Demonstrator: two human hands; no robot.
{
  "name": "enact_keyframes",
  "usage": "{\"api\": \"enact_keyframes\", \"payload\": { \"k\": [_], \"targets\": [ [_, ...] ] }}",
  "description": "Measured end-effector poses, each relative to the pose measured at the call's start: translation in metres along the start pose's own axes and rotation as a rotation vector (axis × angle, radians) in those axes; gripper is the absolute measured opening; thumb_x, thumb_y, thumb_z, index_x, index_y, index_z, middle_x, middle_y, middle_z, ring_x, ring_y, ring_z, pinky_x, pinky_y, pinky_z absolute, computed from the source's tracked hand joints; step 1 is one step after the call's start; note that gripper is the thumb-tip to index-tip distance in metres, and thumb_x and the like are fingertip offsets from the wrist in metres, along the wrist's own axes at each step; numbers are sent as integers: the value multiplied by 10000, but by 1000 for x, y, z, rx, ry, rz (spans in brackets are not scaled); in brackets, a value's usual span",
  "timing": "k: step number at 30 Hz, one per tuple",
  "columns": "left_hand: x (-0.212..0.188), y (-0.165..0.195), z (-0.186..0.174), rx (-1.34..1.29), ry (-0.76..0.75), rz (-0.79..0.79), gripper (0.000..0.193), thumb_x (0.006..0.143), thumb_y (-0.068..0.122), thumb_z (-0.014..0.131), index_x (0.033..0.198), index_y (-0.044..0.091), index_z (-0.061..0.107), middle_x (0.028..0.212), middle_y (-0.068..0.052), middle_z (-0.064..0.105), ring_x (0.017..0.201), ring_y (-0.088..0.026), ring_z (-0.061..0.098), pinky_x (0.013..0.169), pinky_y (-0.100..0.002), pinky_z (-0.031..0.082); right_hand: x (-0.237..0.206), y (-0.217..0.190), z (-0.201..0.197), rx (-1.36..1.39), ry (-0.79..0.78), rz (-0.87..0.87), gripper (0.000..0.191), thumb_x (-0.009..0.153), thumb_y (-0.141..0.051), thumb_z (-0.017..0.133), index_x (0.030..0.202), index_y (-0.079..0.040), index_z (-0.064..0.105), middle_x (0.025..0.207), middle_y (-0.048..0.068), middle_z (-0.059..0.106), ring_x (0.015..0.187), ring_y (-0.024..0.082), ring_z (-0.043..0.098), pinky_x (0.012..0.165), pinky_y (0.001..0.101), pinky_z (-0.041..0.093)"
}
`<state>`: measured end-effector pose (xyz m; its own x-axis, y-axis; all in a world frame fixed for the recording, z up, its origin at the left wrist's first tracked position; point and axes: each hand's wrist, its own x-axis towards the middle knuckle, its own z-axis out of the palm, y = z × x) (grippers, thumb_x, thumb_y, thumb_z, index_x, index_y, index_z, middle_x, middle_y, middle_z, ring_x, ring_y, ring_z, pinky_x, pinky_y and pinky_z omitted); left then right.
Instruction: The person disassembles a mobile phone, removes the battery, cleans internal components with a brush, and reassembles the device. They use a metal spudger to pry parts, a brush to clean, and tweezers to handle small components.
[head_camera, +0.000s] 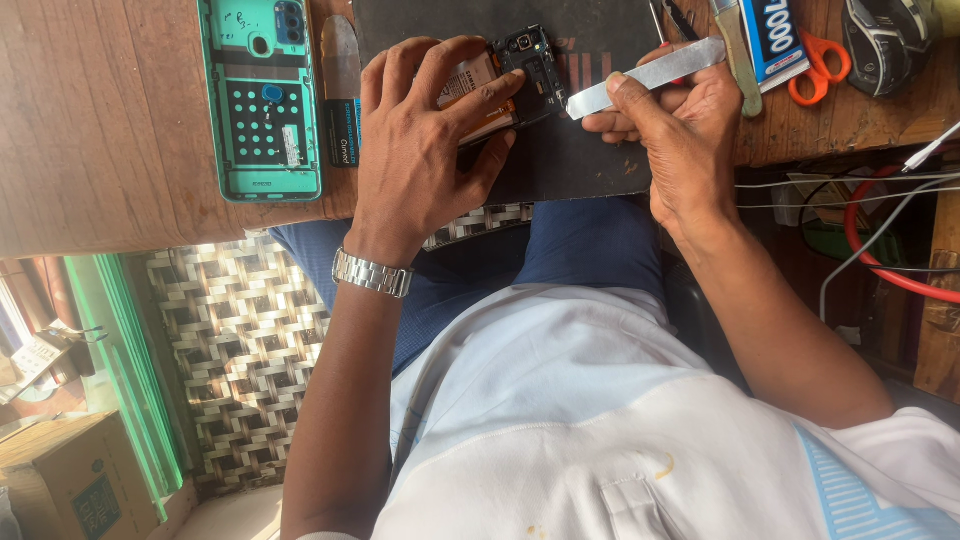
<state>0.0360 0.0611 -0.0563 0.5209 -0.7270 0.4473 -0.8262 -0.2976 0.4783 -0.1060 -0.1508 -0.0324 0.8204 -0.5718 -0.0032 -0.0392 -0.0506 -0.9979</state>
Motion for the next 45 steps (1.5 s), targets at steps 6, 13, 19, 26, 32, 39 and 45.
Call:
{"api": "enact_keyframes", "payload": {
  "k": [6,13,19,26,32,39,45],
  "targets": [
    [0,1,0,-3,-5,-10,452,914,327,813,1350,260,710,1445,-44,564,1372,-314,456,1199,-525,311,0,-3,1,17,-8,12,154,1056,-66,711,1099,-24,570,903,169,747,816,231,788,668,295,619],
    [1,4,-3,5,-2,-29,606,886,341,819,1433,194,603,1440,-43,566,1363,-310,467,1196,-508,329,-12,-5,11,26,38,-150,196,1066,-36,692,1154,-27,517,1012,142,691,843,213,774,725,291,640],
    [-2,5,-5,-3,11,-50,634,898,347,817,1458,176,574,1444,-36,572,1336,-300,484,1185,-501,349,-28,-2,28,-210,-37,-337,177,1143,-24,674,1250,51,555,1093,177,704,925,229,781,818,280,657],
    [-5,-1,-6,-4,7,-57,634,879,348,815,1441,165,584,1434,-35,573,1312,-303,487,1176,-486,354,-15,-9,17,-558,-216,-582,96,1063,0,747,1135,-6,684,1068,115,762,998,197,779,878,281,664],
    [-6,-3,-7,-13,19,-41,614,896,337,816,1439,156,594,1442,-33,574,1323,-291,491,1182,-483,353,-9,-7,15,-619,-296,-654,130,1008,51,778,1088,-14,699,1088,125,758,1046,230,772,916,300,664],
    [-10,-5,-8,-22,22,-47,615,891,349,823,1432,164,597,1436,-32,579,1309,-297,497,1183,-487,355,-10,-9,22,-663,-318,-686,142,1009,69,773,1093,-13,694,1081,117,759,1043,226,772,909,295,660],
    [-10,-6,-3,-18,17,-48,623,892,357,826,1438,163,598,1439,-37,576,1314,-302,494,1183,-495,354,-7,-10,17,-838,-360,-831,136,977,9,798,1086,-47,740,1074,89,763,994,228,758,852,307,631]
  ]
}}
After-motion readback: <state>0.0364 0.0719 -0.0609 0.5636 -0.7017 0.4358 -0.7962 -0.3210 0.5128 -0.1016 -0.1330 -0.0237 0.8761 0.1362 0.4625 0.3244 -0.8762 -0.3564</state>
